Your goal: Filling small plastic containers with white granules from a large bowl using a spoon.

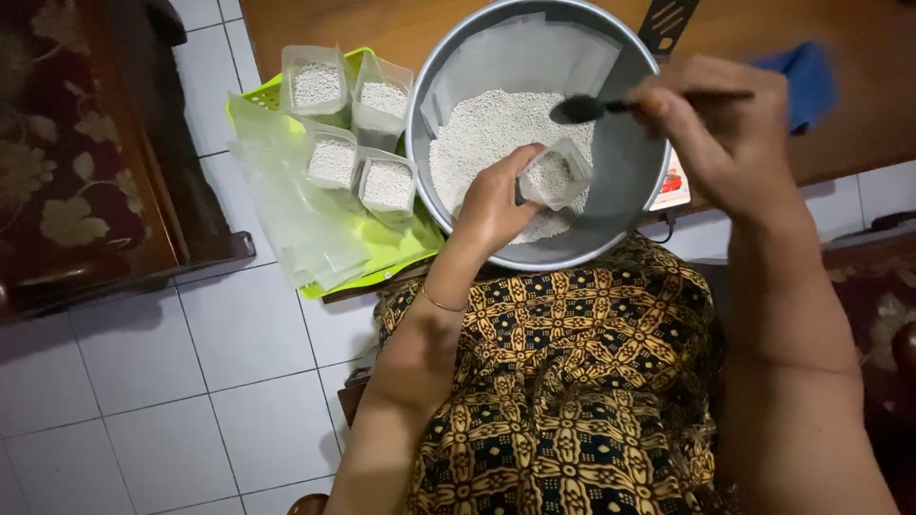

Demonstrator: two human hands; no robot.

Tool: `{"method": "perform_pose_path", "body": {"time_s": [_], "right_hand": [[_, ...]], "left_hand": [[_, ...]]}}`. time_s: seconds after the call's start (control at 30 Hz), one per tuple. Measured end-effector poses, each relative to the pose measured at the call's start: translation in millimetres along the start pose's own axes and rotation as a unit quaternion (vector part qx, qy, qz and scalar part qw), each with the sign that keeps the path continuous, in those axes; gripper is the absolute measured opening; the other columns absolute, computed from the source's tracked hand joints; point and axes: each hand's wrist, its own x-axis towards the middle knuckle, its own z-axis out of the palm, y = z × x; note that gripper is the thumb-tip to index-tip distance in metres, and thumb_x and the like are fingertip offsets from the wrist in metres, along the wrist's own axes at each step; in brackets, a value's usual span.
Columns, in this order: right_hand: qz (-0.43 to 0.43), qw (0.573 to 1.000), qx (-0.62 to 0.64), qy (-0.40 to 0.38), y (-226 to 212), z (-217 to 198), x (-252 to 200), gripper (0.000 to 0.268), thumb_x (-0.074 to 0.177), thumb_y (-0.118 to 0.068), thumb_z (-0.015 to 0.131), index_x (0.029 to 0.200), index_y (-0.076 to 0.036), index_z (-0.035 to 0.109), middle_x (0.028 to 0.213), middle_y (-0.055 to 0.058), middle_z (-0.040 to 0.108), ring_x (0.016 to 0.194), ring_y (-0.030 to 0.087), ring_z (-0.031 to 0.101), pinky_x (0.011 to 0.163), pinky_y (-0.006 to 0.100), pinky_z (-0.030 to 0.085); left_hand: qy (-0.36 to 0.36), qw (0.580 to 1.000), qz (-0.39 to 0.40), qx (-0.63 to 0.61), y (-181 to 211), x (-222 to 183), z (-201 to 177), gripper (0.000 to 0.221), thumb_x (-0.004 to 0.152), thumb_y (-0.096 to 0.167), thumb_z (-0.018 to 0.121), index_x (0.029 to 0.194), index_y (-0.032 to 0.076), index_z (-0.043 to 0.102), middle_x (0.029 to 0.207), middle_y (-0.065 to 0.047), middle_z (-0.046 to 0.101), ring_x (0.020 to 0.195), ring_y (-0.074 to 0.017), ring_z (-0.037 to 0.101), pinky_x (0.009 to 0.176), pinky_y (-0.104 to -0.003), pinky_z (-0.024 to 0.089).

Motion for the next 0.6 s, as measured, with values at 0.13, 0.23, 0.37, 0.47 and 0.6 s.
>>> {"method": "perform_pose_path", "body": {"time_s": [0.13, 0.23, 0.37, 0.47, 0.6], "right_hand": [[0.102, 0.992, 0.071, 0.016, 43.2, 37.9, 27.2, 0.025, 0.118, -0.013, 0.059, 0.114, 0.009, 0.071, 0.096, 0.017, 0.071, 0.082, 0.023, 0.068, 0.074, 0.03, 0.057], [0.151, 0.98, 0.131, -0.005, 98.2, 87.6, 43.4, 0.023, 0.111, -0.019, 0.065, 0.107, 0.002, 0.073, 0.097, 0.012, 0.072, 0.071, 0.018, 0.066, 0.066, 0.028, 0.055], [0.2, 0.976, 0.081, -0.005, 158.0, 140.3, 52.8, 0.03, 0.108, -0.03, 0.064, 0.103, -0.002, 0.074, 0.088, 0.007, 0.073, 0.068, 0.017, 0.07, 0.062, 0.03, 0.055], [0.247, 0.96, 0.134, 0.014, 186.3, 171.1, 47.7, 0.02, 0.102, -0.021, 0.069, 0.086, -0.01, 0.073, 0.081, -0.002, 0.071, 0.063, 0.008, 0.066, 0.055, 0.024, 0.054], [0.249, 0.955, 0.161, -0.032, 169.1, 162.8, 46.2, 0.032, 0.104, -0.026, 0.066, 0.081, -0.006, 0.075, 0.077, 0.001, 0.075, 0.064, 0.008, 0.069, 0.059, 0.024, 0.054]], "left_hand": [[0.007, 0.999, 0.03, -0.023, -4.7, -1.8, 0.3, 0.071, 0.075, 0.003, 0.085, 0.139, 0.015, 0.056, 0.132, -0.008, 0.071, 0.113, -0.0281, 0.07, 0.088, -0.035, 0.054], [-0.006, 0.999, 0.028, -0.015, 5.1, -3.8, -4.6, 0.077, 0.076, 0.002, 0.085, 0.144, 0.015, 0.052, 0.146, -0.011, 0.061, 0.132, -0.0337, 0.06, 0.108, -0.041, 0.05], [-0.007, 0.999, 0.034, 0.007, -3.0, 0.0, 0.5, 0.074, 0.078, 0.006, 0.086, 0.144, 0.01, 0.051, 0.146, -0.015, 0.06, 0.135, -0.0362, 0.058, 0.112, -0.042, 0.047], [-0.01, 0.999, 0.036, -0.002, -1.6, 0.2, 2.5, 0.074, 0.077, 0.004, 0.085, 0.143, 0.011, 0.051, 0.138, -0.017, 0.065, 0.126, -0.0368, 0.065, 0.107, -0.045, 0.053], [0.009, 0.998, 0.056, 0.018, -8.2, 4.5, 7.6, 0.057, 0.08, 0.016, 0.082, 0.132, 0.017, 0.058, 0.126, -0.009, 0.073, 0.113, -0.0316, 0.07, 0.089, -0.038, 0.053]]}}
